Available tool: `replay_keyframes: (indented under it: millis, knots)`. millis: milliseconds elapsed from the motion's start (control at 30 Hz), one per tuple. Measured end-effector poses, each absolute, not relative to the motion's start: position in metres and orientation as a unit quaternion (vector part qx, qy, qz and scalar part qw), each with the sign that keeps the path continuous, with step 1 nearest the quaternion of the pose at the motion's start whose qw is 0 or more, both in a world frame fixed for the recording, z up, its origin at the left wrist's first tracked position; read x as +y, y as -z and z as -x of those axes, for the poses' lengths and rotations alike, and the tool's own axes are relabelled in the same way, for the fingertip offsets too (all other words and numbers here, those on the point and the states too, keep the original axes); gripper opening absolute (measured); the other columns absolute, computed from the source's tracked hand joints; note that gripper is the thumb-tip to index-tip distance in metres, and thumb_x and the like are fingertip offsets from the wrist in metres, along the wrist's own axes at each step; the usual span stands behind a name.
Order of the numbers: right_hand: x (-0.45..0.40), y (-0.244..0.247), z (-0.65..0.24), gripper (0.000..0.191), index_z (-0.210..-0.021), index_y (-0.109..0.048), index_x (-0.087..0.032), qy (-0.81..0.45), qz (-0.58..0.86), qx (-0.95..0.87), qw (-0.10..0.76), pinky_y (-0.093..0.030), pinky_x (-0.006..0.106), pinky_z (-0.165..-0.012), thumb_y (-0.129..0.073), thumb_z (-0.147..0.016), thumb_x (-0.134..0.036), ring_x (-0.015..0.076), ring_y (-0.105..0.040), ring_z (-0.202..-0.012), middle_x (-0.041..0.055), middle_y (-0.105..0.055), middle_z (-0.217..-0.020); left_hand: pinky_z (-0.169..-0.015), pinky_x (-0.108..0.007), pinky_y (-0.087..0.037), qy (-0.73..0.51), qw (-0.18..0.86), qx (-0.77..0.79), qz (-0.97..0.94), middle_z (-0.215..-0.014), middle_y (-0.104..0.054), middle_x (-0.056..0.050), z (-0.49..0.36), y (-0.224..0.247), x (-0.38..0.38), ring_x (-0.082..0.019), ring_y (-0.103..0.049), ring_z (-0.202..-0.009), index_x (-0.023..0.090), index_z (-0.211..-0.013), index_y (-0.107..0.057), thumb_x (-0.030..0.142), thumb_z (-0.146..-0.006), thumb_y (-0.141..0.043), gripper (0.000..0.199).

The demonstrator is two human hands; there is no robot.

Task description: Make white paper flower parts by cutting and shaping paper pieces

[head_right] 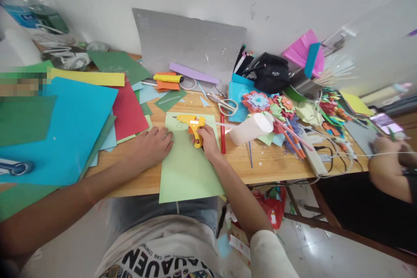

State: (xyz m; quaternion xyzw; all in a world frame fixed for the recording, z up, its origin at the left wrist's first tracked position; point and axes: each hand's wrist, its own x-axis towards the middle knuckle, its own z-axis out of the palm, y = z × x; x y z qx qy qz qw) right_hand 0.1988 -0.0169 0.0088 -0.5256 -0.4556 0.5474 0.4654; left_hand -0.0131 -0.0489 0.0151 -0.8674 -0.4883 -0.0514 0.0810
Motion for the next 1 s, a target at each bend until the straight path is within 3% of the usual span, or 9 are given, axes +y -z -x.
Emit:
replay_keyframes:
  millis: [133,367,533,700,1000]
  knots:
    - [-0.018,-0.011,-0.199,0.015,-0.076,-0.06,-0.019,-0.533,0.536,-0.476,0.449,-0.033,0.027,-0.046,-0.053,-0.07,-0.031,0.0137,-0.046,-0.047,-0.002,-0.055,-0.051,-0.066,-0.037,-0.042,0.049,0.08,-0.485,0.87,-0.1,-0.063,-0.015,0.013,-0.017,-0.049,-0.03,-0.058,-0.092,0.014,-0.102,-0.066,0.021,-0.098,-0.043,0.025]
    - [-0.022,-0.022,-0.191,0.035,-0.09,-0.064,-0.016,-0.387,0.616,-0.593,0.344,-0.037,0.028,-0.055,-0.06,-0.082,-0.05,0.0156,-0.052,-0.058,0.0002,-0.06,-0.065,-0.065,-0.039,-0.041,0.046,0.092,-0.478,0.873,-0.097,-0.063,-0.014,0.014,-0.02,-0.051,-0.03,-0.057,-0.091,0.014,-0.1,-0.065,0.018,-0.097,-0.041,0.024]
    - [-0.022,-0.027,-0.184,0.031,-0.082,-0.061,-0.017,-0.262,0.64,-0.658,0.298,-0.037,0.029,-0.063,-0.055,-0.087,-0.047,0.0168,-0.053,-0.067,0.0023,-0.062,-0.072,-0.065,-0.039,-0.04,0.051,0.094,-0.478,0.872,-0.097,-0.063,-0.013,0.015,-0.016,-0.05,-0.031,-0.057,-0.09,0.014,-0.101,-0.064,0.02,-0.098,-0.042,0.023]
    - [-0.02,-0.029,-0.183,0.03,-0.091,-0.061,-0.017,-0.251,0.634,-0.678,0.273,-0.04,0.03,-0.068,-0.05,-0.092,-0.045,0.0206,-0.06,-0.077,0.0064,-0.068,-0.084,-0.066,-0.039,-0.04,0.055,0.081,-0.481,0.871,-0.099,-0.063,-0.014,0.015,-0.016,-0.05,-0.031,-0.057,-0.092,0.014,-0.102,-0.064,0.021,-0.098,-0.042,0.024]
    - [-0.017,-0.031,-0.181,0.029,-0.086,-0.06,-0.018,-0.192,0.661,-0.697,0.202,-0.038,0.031,-0.065,-0.048,-0.095,-0.043,0.024,-0.062,-0.075,0.0114,-0.07,-0.084,-0.066,-0.038,-0.041,0.049,0.086,-0.479,0.872,-0.098,-0.062,-0.013,0.015,-0.019,-0.051,-0.031,-0.058,-0.093,0.014,-0.101,-0.064,0.021,-0.099,-0.041,0.024]
